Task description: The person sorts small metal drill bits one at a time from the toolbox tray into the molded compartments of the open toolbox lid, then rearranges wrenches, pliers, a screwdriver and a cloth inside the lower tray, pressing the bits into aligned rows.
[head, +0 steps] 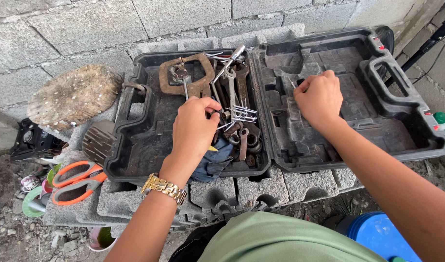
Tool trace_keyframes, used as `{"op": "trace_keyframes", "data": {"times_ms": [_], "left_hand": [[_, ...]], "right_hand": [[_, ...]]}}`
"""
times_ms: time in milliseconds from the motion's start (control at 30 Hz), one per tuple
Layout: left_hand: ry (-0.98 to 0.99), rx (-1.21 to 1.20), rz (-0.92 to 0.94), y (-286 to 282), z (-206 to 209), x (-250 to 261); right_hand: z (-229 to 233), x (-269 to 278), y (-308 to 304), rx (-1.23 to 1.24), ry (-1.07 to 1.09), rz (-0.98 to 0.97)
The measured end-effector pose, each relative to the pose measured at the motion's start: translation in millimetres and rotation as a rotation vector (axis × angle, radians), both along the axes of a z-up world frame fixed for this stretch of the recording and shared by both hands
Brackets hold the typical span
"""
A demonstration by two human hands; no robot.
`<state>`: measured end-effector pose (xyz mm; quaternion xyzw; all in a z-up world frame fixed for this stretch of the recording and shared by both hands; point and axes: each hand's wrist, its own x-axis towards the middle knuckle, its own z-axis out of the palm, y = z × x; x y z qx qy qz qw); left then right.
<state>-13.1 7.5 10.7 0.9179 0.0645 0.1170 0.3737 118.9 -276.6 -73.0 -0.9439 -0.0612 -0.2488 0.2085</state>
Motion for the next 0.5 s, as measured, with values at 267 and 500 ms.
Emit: {"op": "trace_keyframes", "data": {"times_ms": [267, 500], "left_hand": [[-0.018, 0.006, 0.002, 0.7, 0.7, -2.6], [-0.03, -0.024, 0.009, -0.5, -3.5, -2.7]], "right_hand": [[5.7, -6.1, 6.9, -0.114, 0.067, -0.039], [8.7, -7.1, 7.6, -0.121, 0.098, -0.033]]}}
